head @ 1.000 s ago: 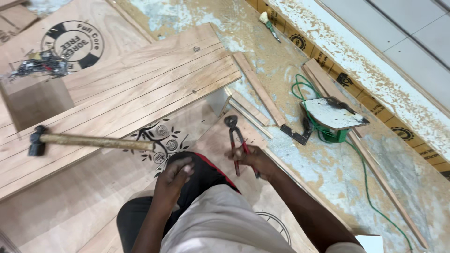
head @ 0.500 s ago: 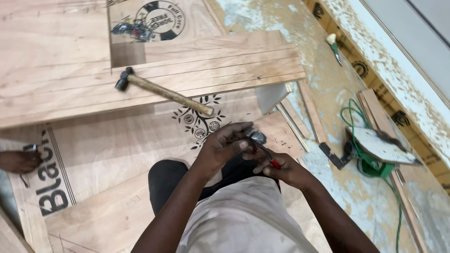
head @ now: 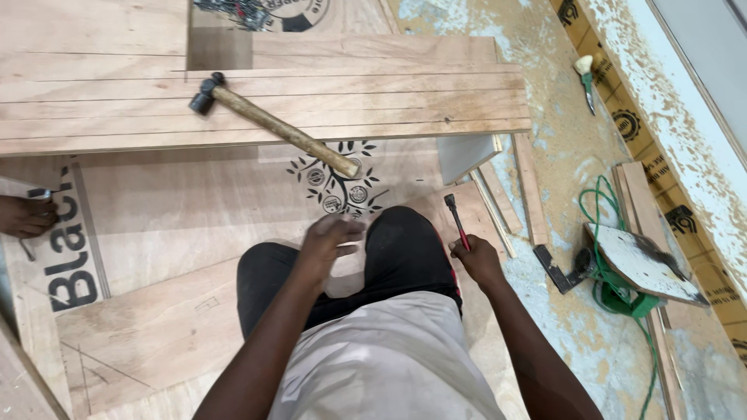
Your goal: The person aligns wooden planks on a plywood base and uses a hammer to secure them. They then flip the frame and hammer a white panel into place, completing the assembly.
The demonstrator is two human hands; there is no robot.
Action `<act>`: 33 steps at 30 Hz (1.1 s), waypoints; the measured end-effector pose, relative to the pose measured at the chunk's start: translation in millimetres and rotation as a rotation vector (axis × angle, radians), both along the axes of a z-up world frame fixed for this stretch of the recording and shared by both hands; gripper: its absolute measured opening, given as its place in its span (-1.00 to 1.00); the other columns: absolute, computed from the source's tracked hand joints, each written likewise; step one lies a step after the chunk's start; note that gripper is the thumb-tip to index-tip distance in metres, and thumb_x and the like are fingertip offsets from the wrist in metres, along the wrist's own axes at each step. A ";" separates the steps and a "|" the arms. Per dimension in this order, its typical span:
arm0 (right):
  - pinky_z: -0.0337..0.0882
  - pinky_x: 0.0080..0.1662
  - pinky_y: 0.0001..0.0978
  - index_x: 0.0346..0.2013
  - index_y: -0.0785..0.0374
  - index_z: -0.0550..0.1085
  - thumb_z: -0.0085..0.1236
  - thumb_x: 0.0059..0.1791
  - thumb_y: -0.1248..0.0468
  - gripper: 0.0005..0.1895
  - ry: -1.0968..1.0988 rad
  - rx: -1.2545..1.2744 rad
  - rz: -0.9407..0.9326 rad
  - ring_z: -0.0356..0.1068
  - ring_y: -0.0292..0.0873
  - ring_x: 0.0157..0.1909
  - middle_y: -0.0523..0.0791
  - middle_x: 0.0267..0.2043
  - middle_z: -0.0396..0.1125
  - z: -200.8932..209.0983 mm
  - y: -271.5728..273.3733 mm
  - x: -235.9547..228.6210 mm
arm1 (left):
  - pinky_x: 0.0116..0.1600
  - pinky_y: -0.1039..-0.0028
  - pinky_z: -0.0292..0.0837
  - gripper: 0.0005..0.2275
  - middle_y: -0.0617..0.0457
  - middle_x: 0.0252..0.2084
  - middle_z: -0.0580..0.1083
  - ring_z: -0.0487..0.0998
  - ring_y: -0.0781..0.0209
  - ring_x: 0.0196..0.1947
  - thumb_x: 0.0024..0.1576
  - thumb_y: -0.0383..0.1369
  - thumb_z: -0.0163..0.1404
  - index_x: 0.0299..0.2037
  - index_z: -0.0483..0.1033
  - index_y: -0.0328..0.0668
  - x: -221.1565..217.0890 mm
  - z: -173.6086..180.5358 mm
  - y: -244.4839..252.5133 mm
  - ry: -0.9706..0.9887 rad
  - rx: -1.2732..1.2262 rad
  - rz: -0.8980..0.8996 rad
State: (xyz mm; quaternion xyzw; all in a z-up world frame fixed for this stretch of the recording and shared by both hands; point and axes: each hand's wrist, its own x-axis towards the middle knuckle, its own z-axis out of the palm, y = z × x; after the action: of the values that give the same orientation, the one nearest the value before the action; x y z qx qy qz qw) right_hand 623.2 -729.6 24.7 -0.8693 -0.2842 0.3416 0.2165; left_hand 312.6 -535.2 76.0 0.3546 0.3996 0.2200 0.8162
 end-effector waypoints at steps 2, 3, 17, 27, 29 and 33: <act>0.44 -0.10 -0.18 -0.25 0.31 0.60 0.20 0.00 0.01 -0.63 -0.127 -0.094 0.001 0.54 -0.02 -0.22 0.03 -0.29 0.55 -40.7 -10.5 16.8 | 0.01 0.34 0.52 -0.71 -0.05 -0.13 0.62 0.63 0.18 -0.09 0.19 -0.14 0.04 -0.13 0.52 -0.23 -9.0 -8.2 3.3 0.046 -0.018 0.029; 0.45 -0.09 -0.15 -0.25 0.29 0.60 0.19 0.01 0.00 -0.62 -0.173 -0.130 0.001 0.54 0.02 -0.21 0.06 -0.29 0.54 -61.7 -14.8 20.4 | 0.01 0.34 0.52 -0.70 -0.06 -0.16 0.61 0.63 0.17 -0.11 0.21 -0.13 0.05 -0.16 0.52 -0.25 -13.5 -9.3 4.5 0.076 -0.031 0.044; 0.50 -0.11 -0.17 -0.10 0.26 0.58 0.15 0.03 0.14 -0.72 -0.320 0.237 0.183 0.56 0.02 -0.18 0.05 -0.23 0.52 -42.6 68.1 10.6 | -0.11 0.43 0.55 -0.74 0.00 -0.14 0.57 0.59 0.25 -0.22 0.25 -0.21 0.02 -0.02 0.49 -0.23 -14.9 -44.3 47.2 -0.014 -0.145 0.345; 0.47 -0.13 -0.13 0.26 0.27 0.35 0.16 0.11 0.02 -0.46 -0.349 0.422 0.614 0.51 0.02 -0.08 0.07 0.03 0.43 80.6 209.7 -112.4 | -0.22 0.46 0.52 -0.74 0.01 -0.16 0.57 0.60 0.25 -0.25 0.24 -0.26 0.00 0.03 0.46 -0.23 -9.1 -86.3 84.0 -0.232 -0.074 0.482; 0.46 -0.16 -0.04 0.27 0.27 0.33 0.20 0.10 0.00 -0.43 -0.456 0.382 0.690 0.50 0.08 -0.08 0.09 0.01 0.42 82.3 225.5 -128.7 | -0.20 0.46 0.52 -0.73 0.02 -0.16 0.55 0.58 0.28 -0.25 0.26 -0.24 -0.01 0.03 0.49 -0.26 -11.9 -86.6 85.9 -0.122 -0.077 0.471; 0.45 -0.22 0.07 0.28 0.23 0.33 0.26 0.00 -0.02 -0.34 -0.562 0.239 0.721 0.48 0.17 -0.12 0.09 -0.01 0.42 87.9 246.1 -151.6 | -0.17 0.47 0.49 -0.73 0.07 -0.12 0.57 0.57 0.31 -0.23 0.27 -0.19 -0.06 0.03 0.47 -0.18 -26.2 -89.6 86.8 -0.045 -0.100 0.472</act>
State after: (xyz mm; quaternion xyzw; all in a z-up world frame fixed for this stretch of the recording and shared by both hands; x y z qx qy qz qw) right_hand 471.6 -483.6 112.6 -0.7430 -0.6528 0.1115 0.0972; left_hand 286.3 -448.4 -13.6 0.2058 0.4637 0.3923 0.7673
